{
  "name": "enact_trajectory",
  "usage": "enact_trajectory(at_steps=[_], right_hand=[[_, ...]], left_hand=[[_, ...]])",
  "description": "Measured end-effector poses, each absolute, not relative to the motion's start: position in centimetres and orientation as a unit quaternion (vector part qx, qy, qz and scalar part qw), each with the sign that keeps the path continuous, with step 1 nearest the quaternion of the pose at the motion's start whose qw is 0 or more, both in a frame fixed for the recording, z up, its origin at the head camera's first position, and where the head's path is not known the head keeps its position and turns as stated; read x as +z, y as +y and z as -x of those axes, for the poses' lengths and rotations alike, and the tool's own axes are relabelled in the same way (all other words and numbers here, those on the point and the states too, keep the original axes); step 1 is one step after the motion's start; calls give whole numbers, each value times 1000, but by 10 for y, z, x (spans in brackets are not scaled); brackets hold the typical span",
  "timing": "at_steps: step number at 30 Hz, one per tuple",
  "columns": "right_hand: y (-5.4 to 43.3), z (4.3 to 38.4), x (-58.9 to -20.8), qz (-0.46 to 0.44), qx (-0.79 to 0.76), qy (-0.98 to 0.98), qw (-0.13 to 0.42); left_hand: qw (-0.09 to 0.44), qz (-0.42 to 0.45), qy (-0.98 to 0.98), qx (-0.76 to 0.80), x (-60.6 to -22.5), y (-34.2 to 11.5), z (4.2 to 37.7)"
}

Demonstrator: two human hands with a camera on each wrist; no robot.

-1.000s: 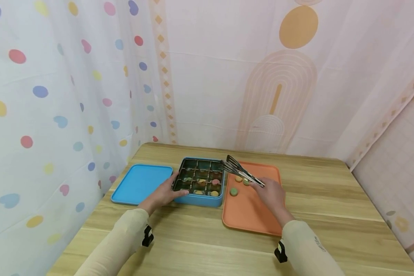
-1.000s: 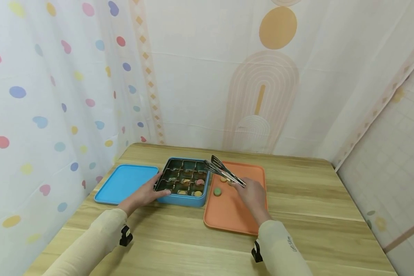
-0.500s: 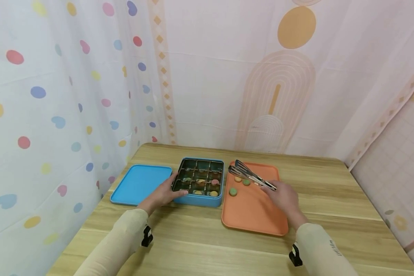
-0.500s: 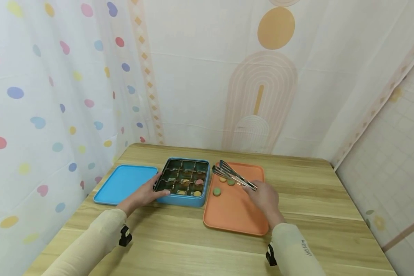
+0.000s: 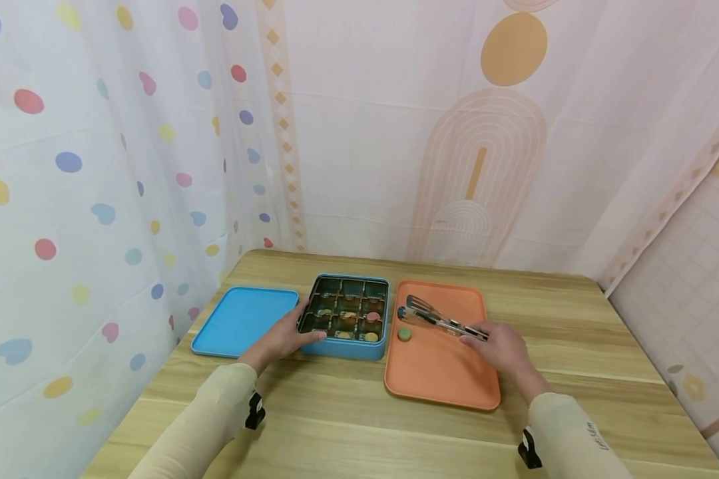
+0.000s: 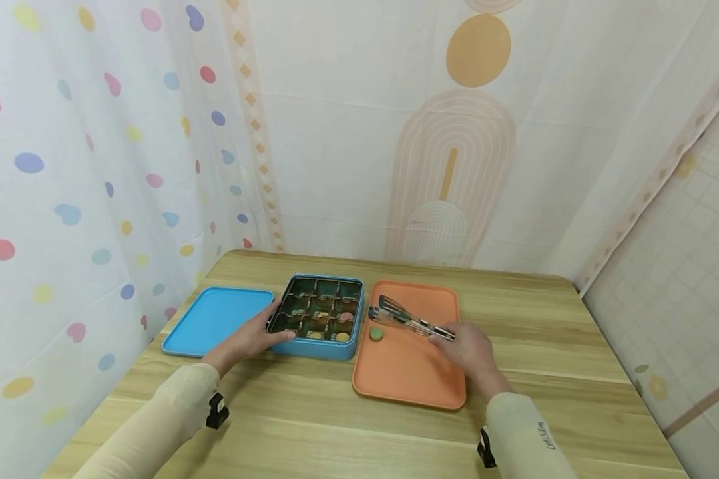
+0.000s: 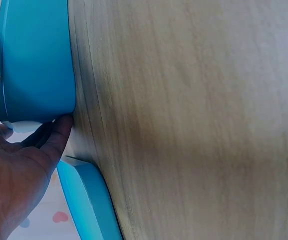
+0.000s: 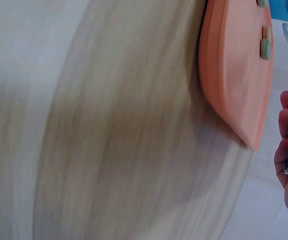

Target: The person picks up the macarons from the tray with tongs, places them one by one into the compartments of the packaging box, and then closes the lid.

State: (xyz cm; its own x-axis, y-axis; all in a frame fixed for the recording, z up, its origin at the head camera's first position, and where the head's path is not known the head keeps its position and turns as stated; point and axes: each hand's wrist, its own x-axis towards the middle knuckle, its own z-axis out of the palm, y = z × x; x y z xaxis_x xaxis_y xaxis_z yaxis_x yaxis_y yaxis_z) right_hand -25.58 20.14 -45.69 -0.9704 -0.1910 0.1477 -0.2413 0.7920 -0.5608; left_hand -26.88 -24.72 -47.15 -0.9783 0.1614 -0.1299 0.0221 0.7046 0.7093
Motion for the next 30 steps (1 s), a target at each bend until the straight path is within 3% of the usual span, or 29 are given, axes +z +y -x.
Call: enact_trajectory(at_steps=[20, 30], right_hand=[[211, 256, -460, -126, 269, -955, 4], [211, 253, -464, -141, 252, -957, 18]], left_hand=[[98, -45, 916, 386, -472, -248, 269], [95, -47, 918, 381, -471, -248, 269]])
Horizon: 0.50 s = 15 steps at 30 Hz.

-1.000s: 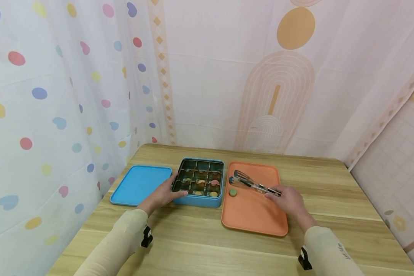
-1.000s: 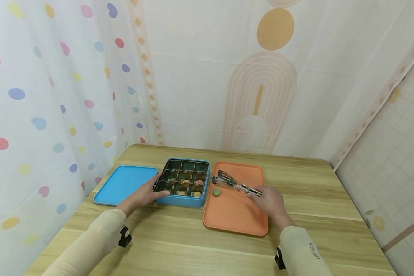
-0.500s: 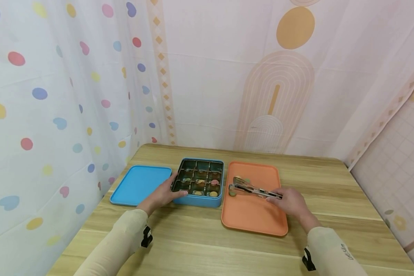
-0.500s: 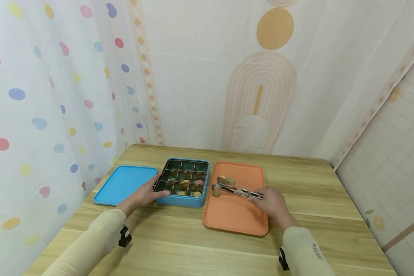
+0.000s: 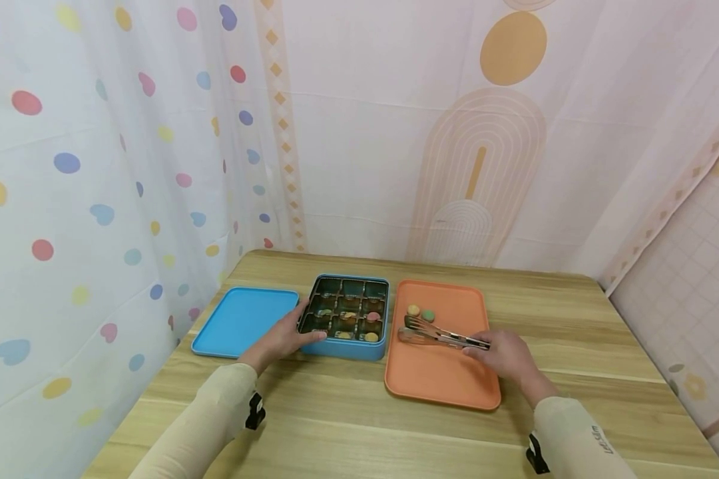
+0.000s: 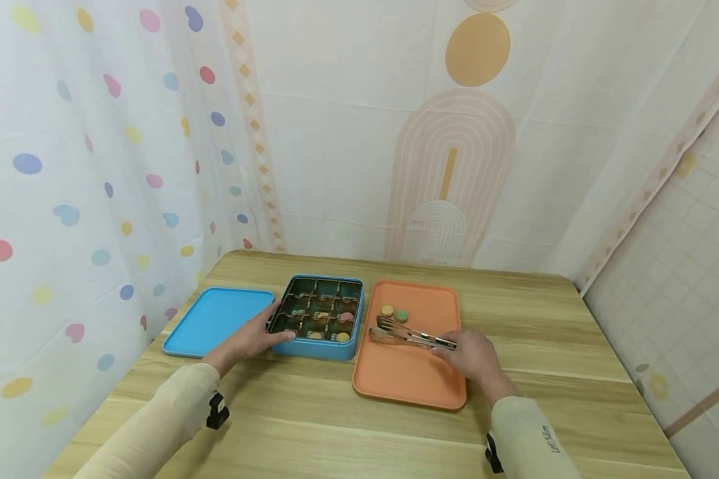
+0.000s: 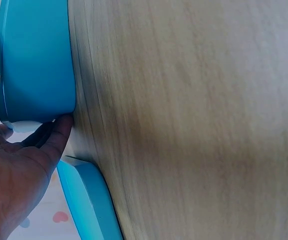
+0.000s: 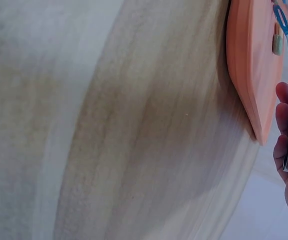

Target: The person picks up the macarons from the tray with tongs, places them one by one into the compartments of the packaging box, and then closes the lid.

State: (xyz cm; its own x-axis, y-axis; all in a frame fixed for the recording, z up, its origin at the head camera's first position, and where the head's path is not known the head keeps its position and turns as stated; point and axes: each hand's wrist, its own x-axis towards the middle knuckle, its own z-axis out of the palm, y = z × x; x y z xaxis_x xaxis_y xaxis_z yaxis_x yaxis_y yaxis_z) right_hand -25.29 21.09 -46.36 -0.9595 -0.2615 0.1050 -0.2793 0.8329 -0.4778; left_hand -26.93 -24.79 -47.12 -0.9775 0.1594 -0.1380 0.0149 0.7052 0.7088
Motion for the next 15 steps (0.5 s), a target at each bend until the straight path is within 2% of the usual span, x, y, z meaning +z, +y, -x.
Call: enact_trajectory(at_steps=[15], right_hand=[[214, 250, -466, -145, 251, -956, 48]], left_hand=[[94, -49, 917, 384, -473, -248, 270]])
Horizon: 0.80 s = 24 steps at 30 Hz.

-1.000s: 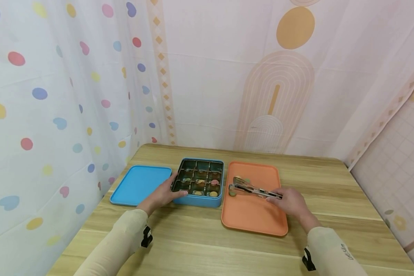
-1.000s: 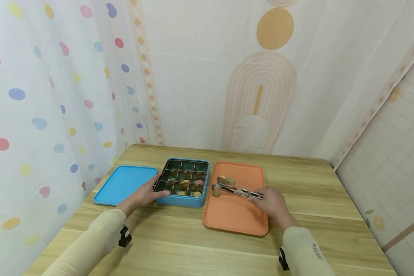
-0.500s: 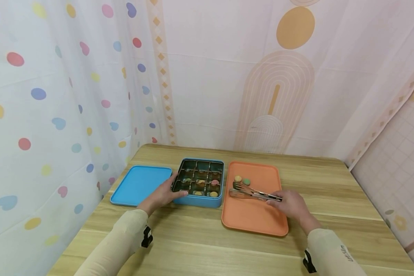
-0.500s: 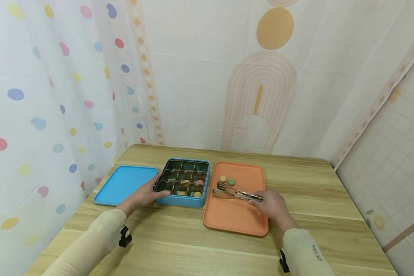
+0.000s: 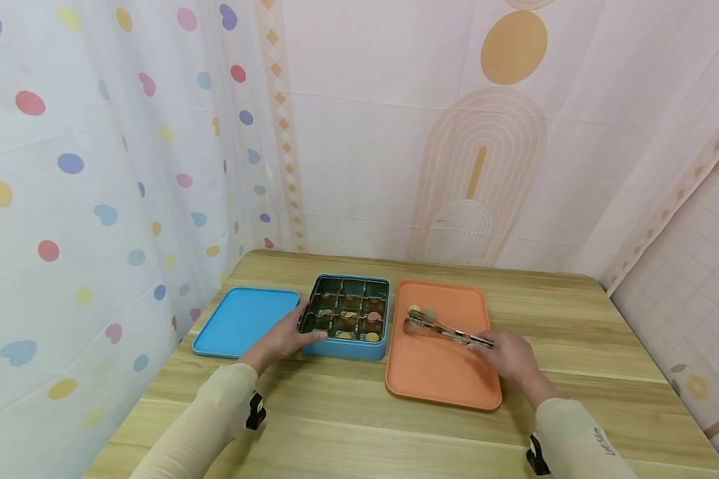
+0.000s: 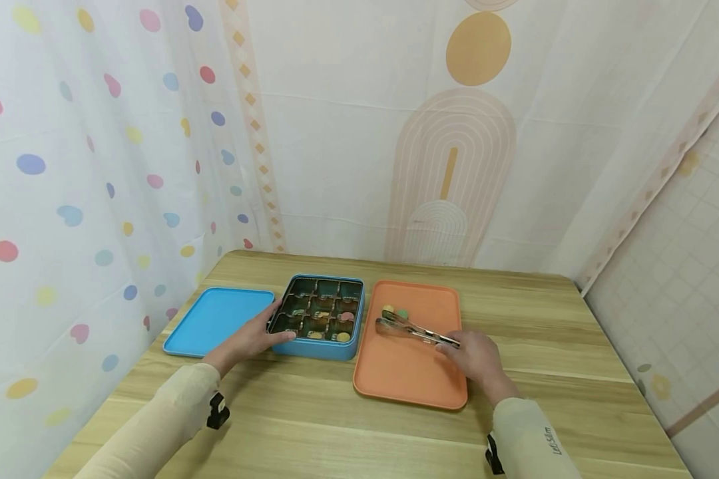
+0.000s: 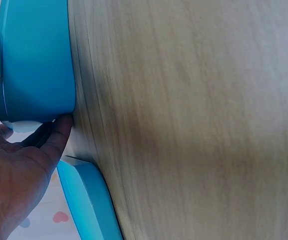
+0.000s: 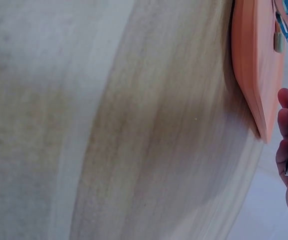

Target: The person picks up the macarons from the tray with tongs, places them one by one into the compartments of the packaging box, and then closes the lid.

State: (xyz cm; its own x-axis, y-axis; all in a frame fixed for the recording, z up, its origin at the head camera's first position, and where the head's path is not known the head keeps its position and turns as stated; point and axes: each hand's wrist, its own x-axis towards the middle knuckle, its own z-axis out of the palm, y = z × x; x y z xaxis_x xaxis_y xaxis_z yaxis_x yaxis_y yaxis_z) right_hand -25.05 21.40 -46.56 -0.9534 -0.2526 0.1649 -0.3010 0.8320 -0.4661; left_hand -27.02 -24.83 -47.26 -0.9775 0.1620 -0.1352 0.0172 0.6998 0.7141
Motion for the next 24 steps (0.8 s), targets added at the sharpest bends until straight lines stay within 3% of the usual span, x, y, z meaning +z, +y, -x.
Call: enact_trajectory(at_steps=[8, 24], right_hand=[[215, 251, -465, -115, 269, -955, 50], [215, 250, -467, -138, 266, -952, 61]], left_hand=[[91, -52, 917, 385, -473, -249, 271], [91, -53, 916, 387, -475, -250, 272]])
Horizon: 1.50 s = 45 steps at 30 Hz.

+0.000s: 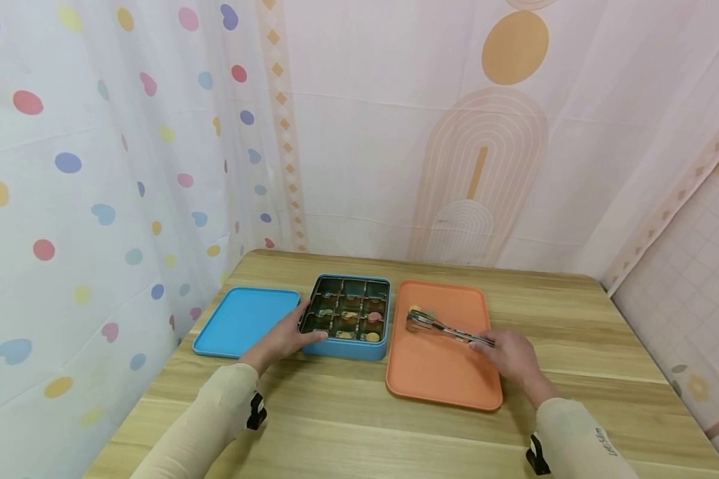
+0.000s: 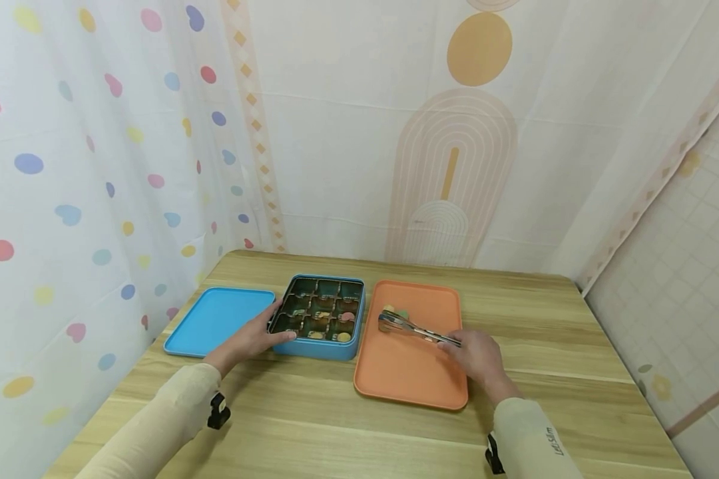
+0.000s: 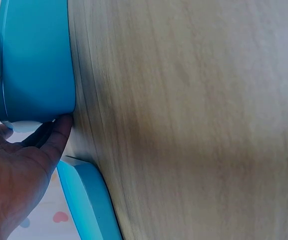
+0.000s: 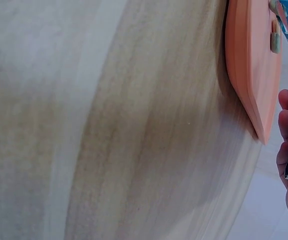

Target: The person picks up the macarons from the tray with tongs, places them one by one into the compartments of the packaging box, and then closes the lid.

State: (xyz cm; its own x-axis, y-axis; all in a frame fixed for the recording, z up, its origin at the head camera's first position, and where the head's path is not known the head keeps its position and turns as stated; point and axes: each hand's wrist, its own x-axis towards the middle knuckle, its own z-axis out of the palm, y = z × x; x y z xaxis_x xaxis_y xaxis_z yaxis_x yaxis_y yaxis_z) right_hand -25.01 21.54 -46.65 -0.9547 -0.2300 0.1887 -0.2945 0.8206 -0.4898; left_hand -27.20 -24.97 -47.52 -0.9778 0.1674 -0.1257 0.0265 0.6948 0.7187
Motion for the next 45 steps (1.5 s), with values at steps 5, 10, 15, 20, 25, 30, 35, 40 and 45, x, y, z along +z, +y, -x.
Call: enact_trajectory(at_steps=[5, 10, 15, 20, 25, 30, 35, 40, 45], right_hand=[[215, 249, -465, -134, 266, -953, 57], [214, 249, -463, -119, 273, -953, 55], [209, 251, -459, -103, 276, -954, 60], [200, 253, -454, -96, 274, -953, 93], [187, 260, -450, -87, 270, -952, 116], [167, 264, -447, -63, 281, -949, 124], [146, 265, -446, -50, 296, -943, 140], [125, 265, -451, -33, 314, -935, 160], [105, 264, -455, -7, 308, -935, 173]], left_hand=[[91, -55, 916, 387, -476, -249, 272], [92, -53, 917, 385, -477, -248, 273], [92, -50, 916, 387, -475, -247, 272], [95, -50, 916, 387, -475, -247, 271], [98, -49, 914, 390, -474, -248, 271], [98, -49, 915, 388, -474, -248, 271], [96, -50, 915, 388, -476, -249, 272], [94, -52, 916, 386, -477, -250, 272], [92, -54, 917, 384, -477, -250, 273]])
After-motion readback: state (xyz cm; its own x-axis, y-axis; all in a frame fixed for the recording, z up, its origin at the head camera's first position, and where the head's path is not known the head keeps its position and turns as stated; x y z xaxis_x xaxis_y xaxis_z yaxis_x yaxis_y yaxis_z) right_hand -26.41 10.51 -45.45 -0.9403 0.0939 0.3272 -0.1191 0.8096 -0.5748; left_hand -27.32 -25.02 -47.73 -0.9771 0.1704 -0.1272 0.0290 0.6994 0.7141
